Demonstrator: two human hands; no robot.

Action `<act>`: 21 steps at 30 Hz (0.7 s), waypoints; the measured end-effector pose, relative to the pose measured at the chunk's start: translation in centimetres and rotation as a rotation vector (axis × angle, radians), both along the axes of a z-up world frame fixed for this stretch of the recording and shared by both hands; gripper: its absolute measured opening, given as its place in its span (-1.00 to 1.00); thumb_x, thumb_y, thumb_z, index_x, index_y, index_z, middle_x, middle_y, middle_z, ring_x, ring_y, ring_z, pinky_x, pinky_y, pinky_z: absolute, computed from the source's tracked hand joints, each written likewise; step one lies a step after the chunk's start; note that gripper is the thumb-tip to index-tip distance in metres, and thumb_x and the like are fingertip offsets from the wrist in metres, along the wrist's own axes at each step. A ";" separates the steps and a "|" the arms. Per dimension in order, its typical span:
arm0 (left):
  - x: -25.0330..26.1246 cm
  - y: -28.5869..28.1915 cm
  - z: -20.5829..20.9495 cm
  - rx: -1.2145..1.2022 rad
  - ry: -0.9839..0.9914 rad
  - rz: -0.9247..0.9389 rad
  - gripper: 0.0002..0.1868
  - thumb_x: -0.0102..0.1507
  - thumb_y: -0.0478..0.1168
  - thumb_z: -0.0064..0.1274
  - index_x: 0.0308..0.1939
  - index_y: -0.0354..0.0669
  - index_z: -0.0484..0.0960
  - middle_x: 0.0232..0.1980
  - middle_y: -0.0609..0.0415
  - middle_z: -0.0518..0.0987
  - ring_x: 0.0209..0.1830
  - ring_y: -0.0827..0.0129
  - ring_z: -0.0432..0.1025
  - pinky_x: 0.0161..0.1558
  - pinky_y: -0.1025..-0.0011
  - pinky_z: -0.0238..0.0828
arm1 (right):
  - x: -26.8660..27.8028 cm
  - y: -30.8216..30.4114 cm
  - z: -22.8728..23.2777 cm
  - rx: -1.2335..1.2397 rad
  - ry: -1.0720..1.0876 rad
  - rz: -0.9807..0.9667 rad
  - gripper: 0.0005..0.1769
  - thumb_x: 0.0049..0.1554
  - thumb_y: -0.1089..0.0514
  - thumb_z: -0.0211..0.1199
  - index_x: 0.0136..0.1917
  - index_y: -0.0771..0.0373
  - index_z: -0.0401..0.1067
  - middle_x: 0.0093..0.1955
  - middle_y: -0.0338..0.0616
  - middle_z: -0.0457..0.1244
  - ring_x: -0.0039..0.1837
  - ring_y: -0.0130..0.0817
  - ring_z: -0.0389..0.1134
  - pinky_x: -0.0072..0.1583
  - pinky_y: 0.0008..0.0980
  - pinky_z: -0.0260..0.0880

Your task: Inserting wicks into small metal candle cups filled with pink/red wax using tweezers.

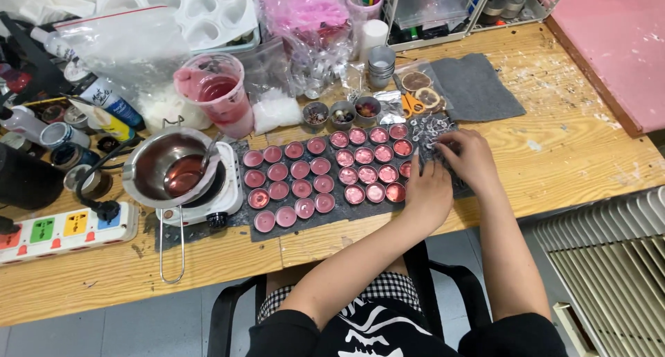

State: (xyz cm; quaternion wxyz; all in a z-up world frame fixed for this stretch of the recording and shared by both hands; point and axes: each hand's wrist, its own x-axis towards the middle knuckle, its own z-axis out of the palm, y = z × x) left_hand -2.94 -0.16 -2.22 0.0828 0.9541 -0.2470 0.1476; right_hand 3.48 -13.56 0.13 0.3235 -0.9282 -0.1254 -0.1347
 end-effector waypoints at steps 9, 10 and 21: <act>1.7 -1.7 -0.3 0.235 0.114 0.052 -0.56 0.34 -0.16 -0.21 0.15 -0.31 0.61 0.24 -0.10 0.54 0.37 0.11 0.29 0.57 -0.16 -0.59 | 0.9 0.6 0.3 -0.444 -0.304 0.082 -0.86 -0.06 0.11 0.42 -0.19 0.12 0.57 -0.11 -0.19 0.33 0.11 -0.13 0.31 0.10 -0.12 0.24; 1.8 -1.8 -0.3 0.235 0.115 0.054 -0.56 0.34 -0.16 -0.21 0.15 -0.31 0.61 0.24 -0.10 0.54 0.37 0.11 0.29 0.57 -0.16 -0.59 | 1.0 0.5 0.2 -0.443 -0.304 0.084 -0.86 -0.06 0.11 0.42 -0.19 0.12 0.57 -0.11 -0.19 0.33 0.11 -0.13 0.31 0.10 -0.12 0.24; 1.8 -1.3 0.2 0.058 0.130 0.048 -0.38 0.19 0.07 0.01 0.10 -0.42 0.59 0.28 -0.21 0.49 0.29 0.11 0.33 0.53 -0.17 -0.54 | 0.9 0.5 2.9 -0.351 -0.373 0.018 -0.93 0.13 0.18 0.39 -0.08 0.15 0.57 -0.02 -0.25 0.38 0.12 -0.23 0.29 0.12 -0.20 0.14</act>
